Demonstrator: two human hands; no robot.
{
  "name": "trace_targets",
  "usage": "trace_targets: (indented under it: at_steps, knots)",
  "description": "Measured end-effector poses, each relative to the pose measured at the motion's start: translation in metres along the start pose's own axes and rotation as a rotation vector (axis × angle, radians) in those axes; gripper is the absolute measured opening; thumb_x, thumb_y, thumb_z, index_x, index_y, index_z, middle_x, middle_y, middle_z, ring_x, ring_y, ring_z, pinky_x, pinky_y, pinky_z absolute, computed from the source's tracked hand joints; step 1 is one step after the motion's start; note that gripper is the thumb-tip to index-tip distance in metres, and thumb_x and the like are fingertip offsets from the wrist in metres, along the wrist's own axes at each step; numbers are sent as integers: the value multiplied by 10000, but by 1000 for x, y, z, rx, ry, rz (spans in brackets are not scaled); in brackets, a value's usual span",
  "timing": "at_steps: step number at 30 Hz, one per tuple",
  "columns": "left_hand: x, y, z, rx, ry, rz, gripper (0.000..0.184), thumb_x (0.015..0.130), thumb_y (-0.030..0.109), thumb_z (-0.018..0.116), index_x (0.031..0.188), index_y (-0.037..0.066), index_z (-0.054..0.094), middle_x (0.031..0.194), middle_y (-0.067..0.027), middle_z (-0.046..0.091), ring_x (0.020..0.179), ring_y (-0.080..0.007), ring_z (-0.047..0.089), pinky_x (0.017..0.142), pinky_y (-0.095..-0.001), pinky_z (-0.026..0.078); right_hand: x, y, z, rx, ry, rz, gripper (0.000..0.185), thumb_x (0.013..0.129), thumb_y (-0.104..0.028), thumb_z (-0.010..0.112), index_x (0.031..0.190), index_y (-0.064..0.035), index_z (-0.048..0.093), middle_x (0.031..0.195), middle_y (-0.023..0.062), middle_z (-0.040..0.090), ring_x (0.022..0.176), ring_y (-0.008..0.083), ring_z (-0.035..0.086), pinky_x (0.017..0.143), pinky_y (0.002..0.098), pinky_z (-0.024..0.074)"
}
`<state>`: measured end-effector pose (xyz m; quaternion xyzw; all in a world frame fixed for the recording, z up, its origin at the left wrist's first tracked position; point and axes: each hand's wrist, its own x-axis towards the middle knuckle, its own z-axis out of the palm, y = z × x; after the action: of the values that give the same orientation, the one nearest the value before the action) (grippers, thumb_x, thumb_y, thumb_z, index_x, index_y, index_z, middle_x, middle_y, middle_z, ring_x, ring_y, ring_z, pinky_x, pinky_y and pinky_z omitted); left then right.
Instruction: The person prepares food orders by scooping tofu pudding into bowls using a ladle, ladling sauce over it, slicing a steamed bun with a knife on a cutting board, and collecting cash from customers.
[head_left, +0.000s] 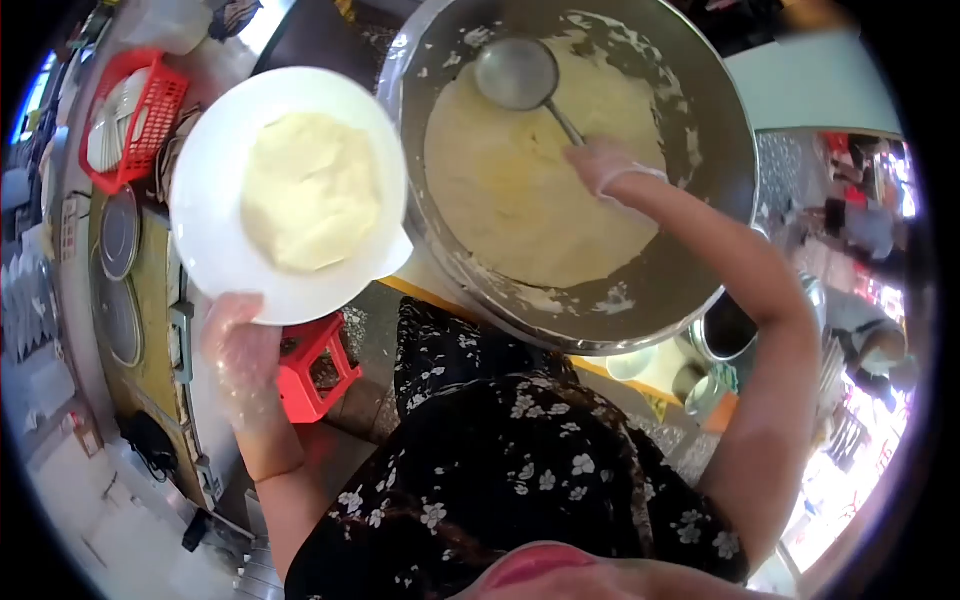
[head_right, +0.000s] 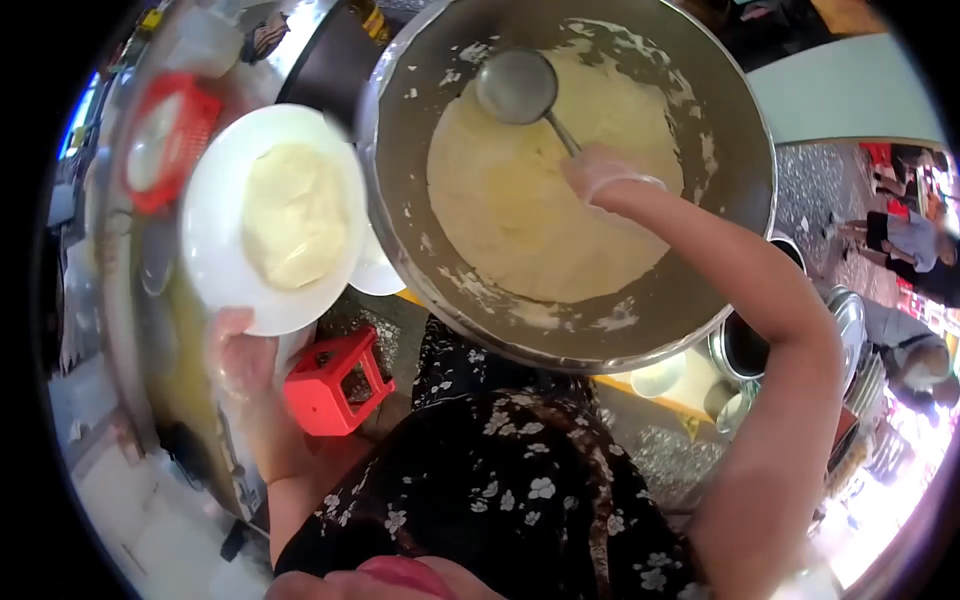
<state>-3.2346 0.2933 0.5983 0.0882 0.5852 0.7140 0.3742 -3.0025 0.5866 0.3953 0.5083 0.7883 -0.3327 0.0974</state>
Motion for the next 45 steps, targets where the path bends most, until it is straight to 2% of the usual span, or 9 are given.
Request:
trace_targets:
  at_steps: [3,10,12,21,31,40,42,43,45]
  knots:
    - [-4,3,-7,70,68,3,432,669,49,534,1075,-97,523,1018,-161,589,990,-252,574,929,-386,433,5,-7,4,72,-61,-17,391,835,-312,455,868,31,639,894,260,630,860,398,617,753,452,475]
    - [-7,0,-19,30,93,22,423,662,35,538,1062,-101,527,1002,-164,587,965,-255,589,890,-387,467,-5,-18,25,65,-163,-21,367,843,-283,458,835,38,635,818,257,633,727,369,637,688,430,492]
    - [-13,2,-19,24,83,24,424,658,24,538,1061,-106,527,1005,-164,588,941,-257,598,885,-385,475,-15,-13,34,-169,-208,-386,368,840,-291,470,810,41,626,731,218,628,637,349,629,641,428,492]
    - [-18,-4,-6,43,14,-3,491,655,17,533,1125,-118,486,1071,-186,575,999,-281,588,901,-395,471,-64,-3,-34,298,-799,-47,283,854,-328,527,814,-53,469,565,38,461,376,133,403,383,294,366]
    - [-23,-14,17,114,-222,-130,574,704,58,513,1237,-113,383,1151,-228,524,1003,-332,585,820,-448,533,-211,-41,-208,276,-470,144,248,787,-250,602,754,-12,542,471,-32,417,343,59,382,284,209,279]
    - [-17,-49,95,73,-520,-273,582,728,41,454,1259,-157,323,1186,-272,496,1021,-406,574,784,-501,554,-231,-40,-186,281,-468,114,274,847,-272,589,736,-39,496,503,-16,449,356,51,384,295,191,294]
    - [-19,-55,101,104,-499,-233,593,723,32,449,1270,-153,310,1186,-275,495,1012,-411,575,771,-516,556,-229,-27,-173,210,-427,159,285,885,-287,544,822,-10,515,531,22,475,405,134,445,389,247,393]
    - [-18,-57,99,60,-461,-267,558,721,33,476,1245,-129,372,1181,-256,506,990,-384,590,746,-495,565,-224,-12,-159,-52,57,-203,306,890,-289,538,867,15,523,589,84,535,485,226,518,450,322,429]
    - [-15,-56,93,69,-458,-248,492,719,39,495,1184,-108,430,1148,-233,529,975,-358,595,769,-483,553,-214,3,-158,-158,360,-307,348,905,-292,506,989,45,520,766,260,594,702,435,583,628,467,454]
